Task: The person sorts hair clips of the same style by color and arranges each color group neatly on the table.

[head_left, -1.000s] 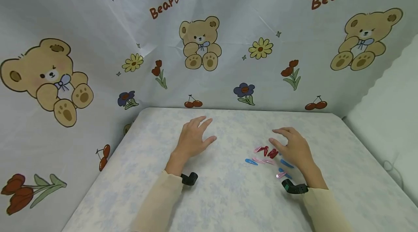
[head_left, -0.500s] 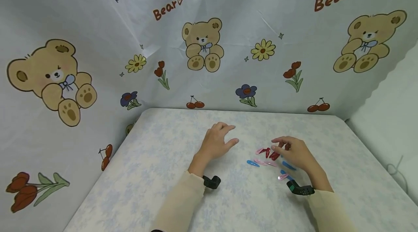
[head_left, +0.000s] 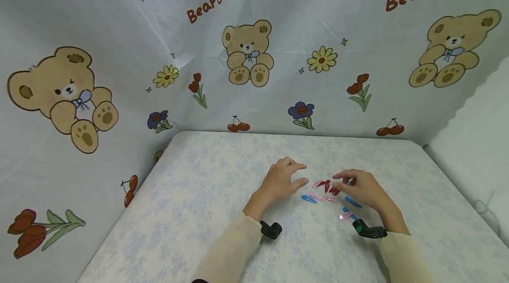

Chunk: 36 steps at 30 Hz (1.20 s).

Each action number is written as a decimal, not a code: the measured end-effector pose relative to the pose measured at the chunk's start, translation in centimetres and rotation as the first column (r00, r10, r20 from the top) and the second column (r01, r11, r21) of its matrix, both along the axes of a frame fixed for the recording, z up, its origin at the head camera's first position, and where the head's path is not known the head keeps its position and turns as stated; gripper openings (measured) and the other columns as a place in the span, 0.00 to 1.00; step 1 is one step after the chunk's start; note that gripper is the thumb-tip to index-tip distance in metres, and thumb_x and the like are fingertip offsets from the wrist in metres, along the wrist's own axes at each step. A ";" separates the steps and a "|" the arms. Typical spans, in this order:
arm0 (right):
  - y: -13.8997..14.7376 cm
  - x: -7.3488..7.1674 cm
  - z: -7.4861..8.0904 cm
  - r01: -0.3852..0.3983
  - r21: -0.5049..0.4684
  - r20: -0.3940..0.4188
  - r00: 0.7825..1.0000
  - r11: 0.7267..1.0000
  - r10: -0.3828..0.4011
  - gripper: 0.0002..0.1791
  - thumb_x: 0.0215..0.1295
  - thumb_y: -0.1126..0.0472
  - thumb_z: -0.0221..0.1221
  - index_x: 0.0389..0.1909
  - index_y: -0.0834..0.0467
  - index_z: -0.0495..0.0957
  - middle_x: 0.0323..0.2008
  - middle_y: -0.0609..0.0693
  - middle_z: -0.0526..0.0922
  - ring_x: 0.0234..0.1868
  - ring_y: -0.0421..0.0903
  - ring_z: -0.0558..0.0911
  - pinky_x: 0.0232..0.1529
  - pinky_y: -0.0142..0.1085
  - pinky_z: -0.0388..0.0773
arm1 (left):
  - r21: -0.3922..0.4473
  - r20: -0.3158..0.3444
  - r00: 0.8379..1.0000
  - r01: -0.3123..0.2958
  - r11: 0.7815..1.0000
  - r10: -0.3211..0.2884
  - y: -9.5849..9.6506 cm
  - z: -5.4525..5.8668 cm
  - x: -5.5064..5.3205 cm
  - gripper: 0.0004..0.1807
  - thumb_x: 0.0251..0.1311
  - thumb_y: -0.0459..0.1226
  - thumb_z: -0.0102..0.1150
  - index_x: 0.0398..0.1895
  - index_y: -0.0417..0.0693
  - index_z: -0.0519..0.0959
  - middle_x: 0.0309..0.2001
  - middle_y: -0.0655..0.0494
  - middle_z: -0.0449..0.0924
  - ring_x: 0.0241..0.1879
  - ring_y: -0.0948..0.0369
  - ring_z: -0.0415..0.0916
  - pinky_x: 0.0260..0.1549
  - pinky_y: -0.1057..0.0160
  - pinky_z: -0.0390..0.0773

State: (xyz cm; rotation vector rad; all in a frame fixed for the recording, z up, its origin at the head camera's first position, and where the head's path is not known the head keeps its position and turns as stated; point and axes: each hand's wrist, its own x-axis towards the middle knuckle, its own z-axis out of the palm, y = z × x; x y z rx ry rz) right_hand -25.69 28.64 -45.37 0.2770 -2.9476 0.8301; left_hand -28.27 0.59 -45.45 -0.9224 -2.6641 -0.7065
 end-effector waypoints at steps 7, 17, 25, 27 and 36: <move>0.6 0.0 -0.3 -0.028 -0.011 0.048 0.998 1.000 0.029 0.16 0.61 0.46 0.69 0.46 0.50 0.88 0.29 0.47 0.77 0.32 0.46 0.72 0.28 0.34 0.69 | -0.022 0.023 1.000 -0.006 1.000 0.007 0.6 -0.7 0.0 0.18 0.69 0.51 0.60 0.59 0.63 0.82 0.47 0.61 0.78 0.45 0.66 0.73 0.41 0.68 0.70; 1.3 0.1 -1.0 -0.128 -0.069 0.117 0.984 0.989 0.136 0.10 0.60 0.48 0.70 0.39 0.46 0.88 0.29 0.44 0.82 0.29 0.42 0.72 0.27 0.32 0.71 | -0.042 0.055 0.998 0.010 0.999 -0.008 2.5 -1.1 1.2 0.13 0.68 0.51 0.60 0.53 0.67 0.84 0.40 0.67 0.78 0.41 0.70 0.72 0.39 0.71 0.68; 1.2 0.1 -1.2 -0.123 -0.082 0.170 0.976 0.989 0.135 0.14 0.53 0.45 0.74 0.38 0.47 0.89 0.35 0.44 0.84 0.33 0.43 0.72 0.29 0.31 0.71 | -0.086 0.093 0.995 -0.028 0.996 0.036 3.0 -1.8 1.3 0.12 0.67 0.52 0.60 0.49 0.68 0.86 0.40 0.68 0.79 0.40 0.70 0.73 0.38 0.68 0.68; 1.1 -0.1 -1.3 -0.121 -0.076 0.187 0.973 0.990 0.134 0.15 0.52 0.45 0.74 0.38 0.47 0.89 0.33 0.44 0.83 0.33 0.43 0.71 0.29 0.32 0.71 | -0.100 0.103 0.994 -0.033 0.994 0.043 3.1 -1.9 1.3 0.12 0.67 0.53 0.60 0.49 0.68 0.86 0.39 0.68 0.79 0.39 0.70 0.73 0.37 0.68 0.67; 0.6 0.0 -1.5 -0.128 -0.029 0.186 0.974 0.991 0.131 0.14 0.51 0.45 0.75 0.36 0.47 0.89 0.32 0.42 0.83 0.34 0.42 0.73 0.31 0.32 0.72 | -0.154 0.112 0.992 -0.038 0.987 0.055 3.5 -2.4 1.4 0.11 0.67 0.53 0.60 0.47 0.68 0.88 0.35 0.70 0.79 0.36 0.71 0.71 0.34 0.66 0.64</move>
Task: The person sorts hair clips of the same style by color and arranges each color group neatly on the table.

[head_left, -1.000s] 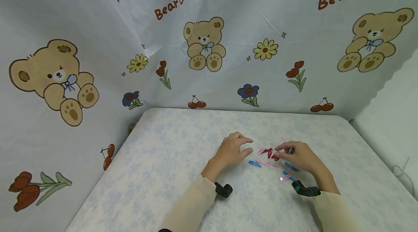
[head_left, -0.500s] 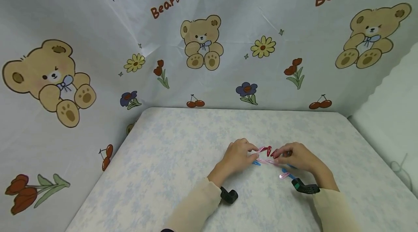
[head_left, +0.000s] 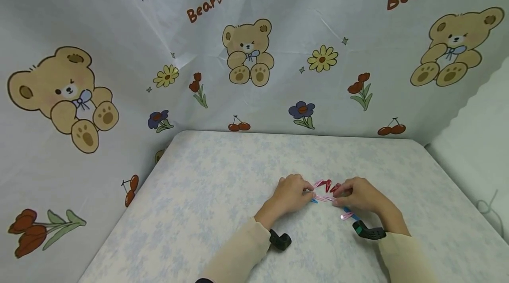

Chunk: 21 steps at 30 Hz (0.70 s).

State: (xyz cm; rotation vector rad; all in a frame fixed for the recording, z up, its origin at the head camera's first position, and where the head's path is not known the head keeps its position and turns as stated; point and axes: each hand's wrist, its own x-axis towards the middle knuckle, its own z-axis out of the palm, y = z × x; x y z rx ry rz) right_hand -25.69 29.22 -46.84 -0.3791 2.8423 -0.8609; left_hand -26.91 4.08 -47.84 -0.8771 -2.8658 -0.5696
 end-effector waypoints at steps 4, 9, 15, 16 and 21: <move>-0.2 0.1 0.1 -0.007 0.016 -0.037 0.999 1.000 0.008 0.12 0.51 0.46 0.75 0.34 0.46 0.89 0.30 0.41 0.82 0.32 0.41 0.74 0.30 0.31 0.72 | -0.037 -0.023 1.000 -0.004 0.999 0.003 0.2 0.0 0.1 0.10 0.67 0.54 0.60 0.44 0.71 0.88 0.35 0.71 0.80 0.37 0.70 0.72 0.35 0.65 0.64; -0.3 0.2 0.0 -0.001 0.020 -0.052 0.999 1.000 0.002 0.10 0.52 0.48 0.75 0.32 0.45 0.89 0.28 0.42 0.81 0.30 0.42 0.73 0.28 0.32 0.70 | -0.051 -0.051 0.999 0.003 0.999 -0.006 0.5 0.1 0.4 0.08 0.66 0.55 0.60 0.38 0.73 0.89 0.34 0.72 0.81 0.38 0.69 0.73 0.35 0.64 0.64; -0.3 0.0 -0.3 -0.007 0.040 -0.065 0.998 0.999 0.010 0.08 0.53 0.48 0.75 0.32 0.44 0.89 0.28 0.40 0.81 0.30 0.40 0.73 0.29 0.32 0.70 | -0.058 -0.062 0.998 -0.010 0.998 0.006 0.9 -0.2 0.4 0.09 0.65 0.55 0.61 0.36 0.71 0.89 0.34 0.71 0.80 0.39 0.67 0.74 0.36 0.63 0.65; -0.3 -0.1 -0.4 -0.010 0.042 -0.069 0.998 0.999 0.013 0.08 0.53 0.48 0.74 0.32 0.44 0.89 0.28 0.40 0.81 0.30 0.40 0.73 0.29 0.32 0.70 | -0.059 -0.063 0.998 -0.016 0.998 0.012 0.9 -0.3 0.4 0.09 0.65 0.55 0.61 0.36 0.71 0.89 0.34 0.71 0.80 0.40 0.66 0.74 0.36 0.63 0.65; -0.3 -0.4 -0.4 -0.020 0.040 -0.078 0.997 0.999 0.023 0.06 0.55 0.50 0.74 0.32 0.44 0.89 0.28 0.40 0.80 0.30 0.40 0.74 0.29 0.32 0.71 | -0.069 -0.079 0.996 -0.045 0.997 0.040 0.9 -0.5 0.1 0.09 0.65 0.56 0.62 0.38 0.71 0.88 0.35 0.70 0.80 0.41 0.66 0.74 0.37 0.63 0.65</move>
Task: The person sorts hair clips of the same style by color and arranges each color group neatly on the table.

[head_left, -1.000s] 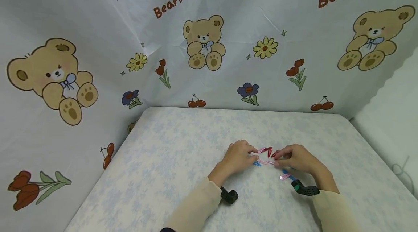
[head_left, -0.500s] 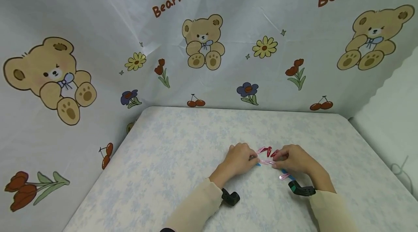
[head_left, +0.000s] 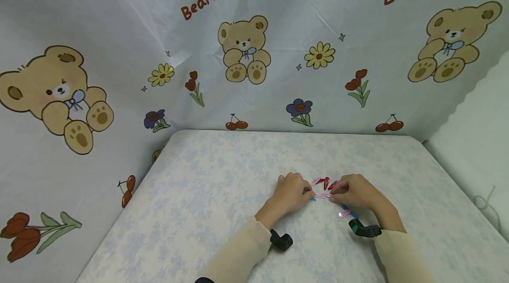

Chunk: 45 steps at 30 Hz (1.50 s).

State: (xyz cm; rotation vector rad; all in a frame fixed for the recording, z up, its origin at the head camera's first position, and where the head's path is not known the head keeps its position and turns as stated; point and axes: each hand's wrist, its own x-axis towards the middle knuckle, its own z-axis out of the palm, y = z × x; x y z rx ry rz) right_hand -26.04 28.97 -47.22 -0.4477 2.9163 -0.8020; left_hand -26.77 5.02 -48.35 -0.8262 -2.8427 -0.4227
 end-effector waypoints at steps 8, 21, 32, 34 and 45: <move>-0.3 0.0 0.4 0.001 0.013 0.002 1.000 1.000 -0.001 0.06 0.54 0.50 0.74 0.31 0.46 0.89 0.27 0.41 0.80 0.29 0.41 0.74 0.29 0.33 0.71 | 0.001 -0.028 0.999 0.014 1.000 -0.014 -0.1 0.1 -0.1 0.07 0.65 0.53 0.63 0.36 0.71 0.89 0.35 0.71 0.81 0.39 0.67 0.74 0.34 0.65 0.63; -0.1 0.3 0.1 -0.010 -0.008 0.007 1.000 1.000 0.010 0.05 0.54 0.51 0.74 0.31 0.44 0.88 0.29 0.40 0.81 0.30 0.40 0.74 0.30 0.32 0.72 | 0.027 -0.017 1.000 0.025 0.999 -0.024 0.1 0.1 0.4 0.05 0.64 0.50 0.65 0.32 0.68 0.89 0.32 0.70 0.79 0.35 0.68 0.73 0.32 0.66 0.62; -0.2 0.3 0.0 -0.001 0.002 0.002 1.000 1.000 0.001 0.05 0.54 0.51 0.74 0.30 0.44 0.88 0.29 0.40 0.81 0.31 0.40 0.75 0.31 0.33 0.72 | 0.039 -0.034 0.999 0.027 0.999 -0.025 0.3 -0.1 0.2 0.04 0.63 0.49 0.66 0.33 0.69 0.88 0.33 0.72 0.80 0.37 0.69 0.74 0.33 0.66 0.62; -0.2 0.3 0.1 -0.003 -0.003 -0.002 1.000 1.000 0.003 0.05 0.54 0.51 0.74 0.30 0.44 0.88 0.30 0.40 0.82 0.31 0.40 0.75 0.31 0.33 0.73 | 0.034 -0.049 0.998 0.027 0.999 -0.025 0.3 -0.2 0.2 0.04 0.63 0.49 0.66 0.33 0.69 0.88 0.33 0.72 0.80 0.37 0.69 0.74 0.32 0.66 0.62; -0.3 0.5 0.4 -0.014 -0.017 -0.051 0.999 1.000 0.013 0.06 0.55 0.51 0.73 0.30 0.46 0.87 0.30 0.40 0.82 0.30 0.39 0.75 0.30 0.31 0.73 | 0.015 -0.093 0.996 0.018 1.000 -0.017 0.4 -0.1 0.3 0.04 0.62 0.49 0.66 0.32 0.70 0.88 0.31 0.72 0.79 0.34 0.69 0.73 0.30 0.66 0.61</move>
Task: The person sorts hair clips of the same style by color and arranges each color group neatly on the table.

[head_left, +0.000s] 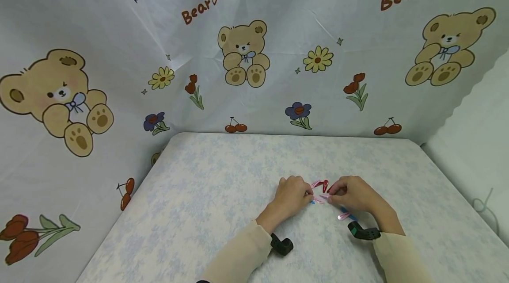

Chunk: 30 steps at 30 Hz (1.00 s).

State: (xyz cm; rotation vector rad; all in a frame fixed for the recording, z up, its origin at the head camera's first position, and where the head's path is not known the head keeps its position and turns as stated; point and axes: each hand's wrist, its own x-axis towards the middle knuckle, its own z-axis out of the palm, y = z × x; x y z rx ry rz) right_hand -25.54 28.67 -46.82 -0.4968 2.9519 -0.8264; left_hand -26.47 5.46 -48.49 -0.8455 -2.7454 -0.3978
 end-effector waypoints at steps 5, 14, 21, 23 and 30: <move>0.1 0.0 0.2 -0.002 0.012 -0.059 0.998 1.000 0.003 0.04 0.56 0.52 0.73 0.29 0.43 0.86 0.27 0.38 0.80 0.27 0.38 0.72 0.27 0.31 0.70 | 0.008 -0.010 1.000 -0.001 1.000 0.001 0.0 0.1 0.0 0.04 0.62 0.49 0.67 0.31 0.70 0.88 0.29 0.72 0.78 0.33 0.70 0.72 0.30 0.66 0.60; 0.0 0.1 0.5 -0.025 -0.014 -0.135 0.991 1.000 0.023 0.06 0.56 0.52 0.74 0.28 0.43 0.85 0.27 0.37 0.80 0.27 0.35 0.72 0.29 0.30 0.71 | 0.039 0.057 0.998 0.010 0.999 -0.012 0.0 0.5 0.1 0.05 0.63 0.48 0.65 0.29 0.69 0.88 0.31 0.73 0.80 0.34 0.70 0.74 0.30 0.66 0.61; 0.3 0.2 0.6 -0.053 -0.025 -0.230 0.972 0.998 0.046 0.06 0.56 0.52 0.74 0.30 0.41 0.85 0.28 0.34 0.80 0.27 0.33 0.73 0.27 0.29 0.72 | 0.073 0.094 0.995 0.011 0.997 -0.018 0.1 0.4 0.2 0.06 0.62 0.46 0.65 0.29 0.69 0.88 0.31 0.73 0.80 0.35 0.71 0.75 0.31 0.67 0.62; 0.3 0.1 0.8 -0.051 -0.018 -0.276 0.960 0.999 0.044 0.07 0.55 0.54 0.75 0.31 0.42 0.85 0.28 0.34 0.80 0.27 0.33 0.73 0.26 0.29 0.71 | 0.081 0.098 0.995 0.007 0.997 -0.015 0.1 0.5 0.1 0.06 0.62 0.47 0.65 0.29 0.69 0.88 0.31 0.73 0.80 0.35 0.72 0.75 0.32 0.67 0.63; 0.3 0.0 1.0 -0.048 -0.008 -0.427 0.903 0.999 0.041 0.09 0.53 0.58 0.75 0.32 0.44 0.86 0.30 0.35 0.82 0.27 0.34 0.74 0.25 0.29 0.71 | 0.120 0.143 0.990 -0.016 0.993 -0.001 0.1 0.6 0.1 0.05 0.64 0.49 0.65 0.31 0.69 0.87 0.32 0.73 0.79 0.37 0.72 0.74 0.37 0.66 0.65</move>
